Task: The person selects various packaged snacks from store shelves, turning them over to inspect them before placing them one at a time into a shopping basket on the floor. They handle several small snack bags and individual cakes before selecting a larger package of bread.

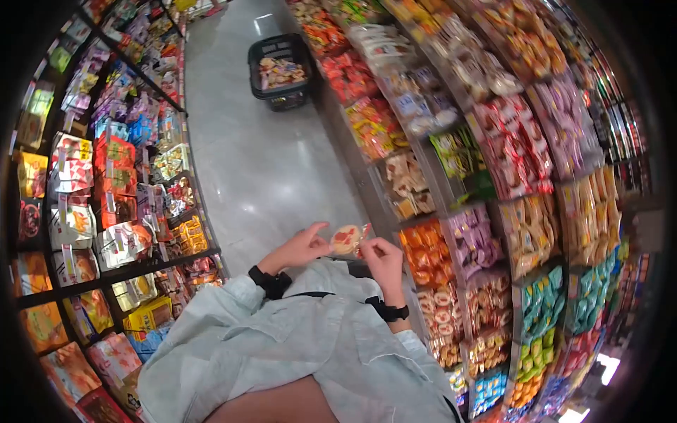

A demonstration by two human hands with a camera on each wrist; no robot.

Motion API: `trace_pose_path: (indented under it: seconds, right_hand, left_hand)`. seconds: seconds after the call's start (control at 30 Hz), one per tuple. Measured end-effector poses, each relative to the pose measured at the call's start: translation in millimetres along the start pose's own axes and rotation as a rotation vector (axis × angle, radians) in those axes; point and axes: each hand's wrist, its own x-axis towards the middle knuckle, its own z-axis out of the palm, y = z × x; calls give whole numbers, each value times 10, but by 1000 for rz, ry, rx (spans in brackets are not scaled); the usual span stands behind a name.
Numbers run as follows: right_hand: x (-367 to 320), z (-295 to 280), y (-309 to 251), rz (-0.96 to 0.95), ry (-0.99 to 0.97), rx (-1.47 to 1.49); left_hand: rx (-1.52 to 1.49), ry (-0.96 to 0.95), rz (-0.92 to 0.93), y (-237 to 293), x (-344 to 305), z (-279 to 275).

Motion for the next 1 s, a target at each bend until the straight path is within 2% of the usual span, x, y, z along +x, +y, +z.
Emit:
trace_pose_path:
  seconds: [0.03,0.13,0.27,0.37,0.47,0.7,0.8,0.9,1.0]
  right_hand:
    - [103,194,-135,4,-100,-39]
    - [413,627,-396,-24,-239,-135]
    - [884,990,-473,-53,-427,-281]
    - [1225,1235,-719,-80,-514,-389]
    - [1696,1428,-666,-130,-548,-335]
    - [3181,1744,-1103,-184,-616,-420]
    - [3791,1865,-1398,-155,-590,-405]
    - [4298,1979,-1407,-185,-507,-324]
    - [4664,2032,-1509,-169,-475,-370]
  left_hand:
    - [1,36,9,-57,-29,-161]
    - [-44,142,18,-143,-107,-525]
    - [-175,292,23,-181,-108,-891]
    - [-183,371,22,-412,102,-1136]
    - [-157,384,-22,-378,358,-1500]
    - [102,368,-164,159,1258,-2693]
    - [206,367,-218,831,1596,-3139]
    - [312,382,-202,1124,2025,-3539]
    - [223,464,-125,1344,2366,-3793]
